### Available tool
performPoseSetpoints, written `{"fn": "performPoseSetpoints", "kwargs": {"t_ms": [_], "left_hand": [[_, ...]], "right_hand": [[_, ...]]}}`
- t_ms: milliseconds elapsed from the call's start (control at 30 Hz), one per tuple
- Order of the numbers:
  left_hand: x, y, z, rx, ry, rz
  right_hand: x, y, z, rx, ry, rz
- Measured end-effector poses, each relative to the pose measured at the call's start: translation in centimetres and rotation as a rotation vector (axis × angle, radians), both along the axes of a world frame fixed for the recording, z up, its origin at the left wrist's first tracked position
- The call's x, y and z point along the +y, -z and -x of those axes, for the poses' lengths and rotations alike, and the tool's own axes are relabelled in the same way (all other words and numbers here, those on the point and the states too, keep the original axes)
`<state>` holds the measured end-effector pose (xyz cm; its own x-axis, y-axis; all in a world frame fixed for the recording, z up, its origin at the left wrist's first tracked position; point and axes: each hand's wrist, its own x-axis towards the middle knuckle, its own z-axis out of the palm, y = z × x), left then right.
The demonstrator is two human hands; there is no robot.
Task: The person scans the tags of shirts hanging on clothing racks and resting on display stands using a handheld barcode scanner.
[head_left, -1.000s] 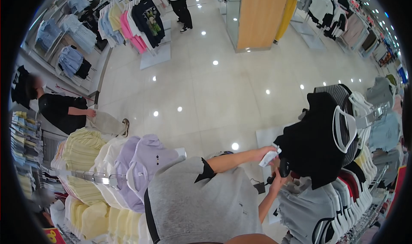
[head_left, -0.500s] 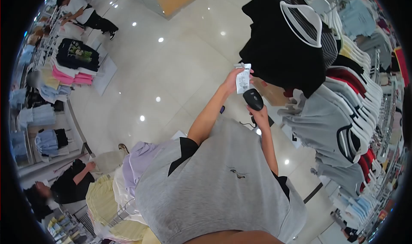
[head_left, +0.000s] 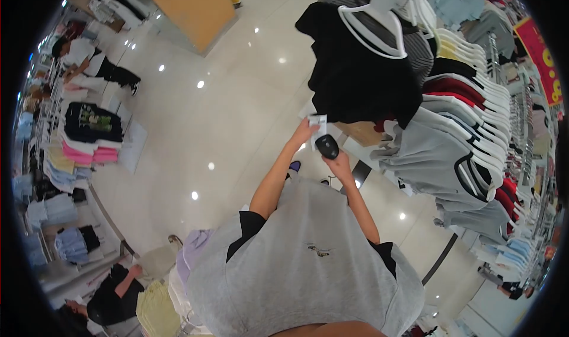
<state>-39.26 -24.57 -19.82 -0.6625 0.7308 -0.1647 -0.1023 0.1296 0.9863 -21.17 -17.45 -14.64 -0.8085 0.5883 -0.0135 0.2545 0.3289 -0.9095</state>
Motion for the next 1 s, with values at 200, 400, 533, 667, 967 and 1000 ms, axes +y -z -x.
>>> {"fn": "performPoseSetpoints", "kwargs": {"t_ms": [200,400,533,667,967,1000], "left_hand": [[4.3,-1.0,0.2,0.463,-0.059,0.116],[14.8,-29.7,2.4,0.114,-0.083,-0.751],[22.2,-33.5,4.8,0.084,-0.007,-0.761],[26.3,-33.1,5.6,0.141,-0.124,-0.696],[23.5,-22.8,-0.8,0.021,0.008,-0.492],[23.2,-21.5,-2.9,0.048,0.085,-0.475]], "right_hand": [[1.4,6.6,-6.5,-0.201,0.135,0.017],[0.7,6.7,-11.1,-0.265,0.369,0.214],[0.0,7.2,-12.6,-0.241,0.491,0.218],[-0.6,6.4,-13.3,-0.198,0.603,0.231],[-2.0,7.5,-15.1,-0.312,0.697,0.235],[-2.2,7.4,-14.9,-0.294,0.709,0.247]]}}
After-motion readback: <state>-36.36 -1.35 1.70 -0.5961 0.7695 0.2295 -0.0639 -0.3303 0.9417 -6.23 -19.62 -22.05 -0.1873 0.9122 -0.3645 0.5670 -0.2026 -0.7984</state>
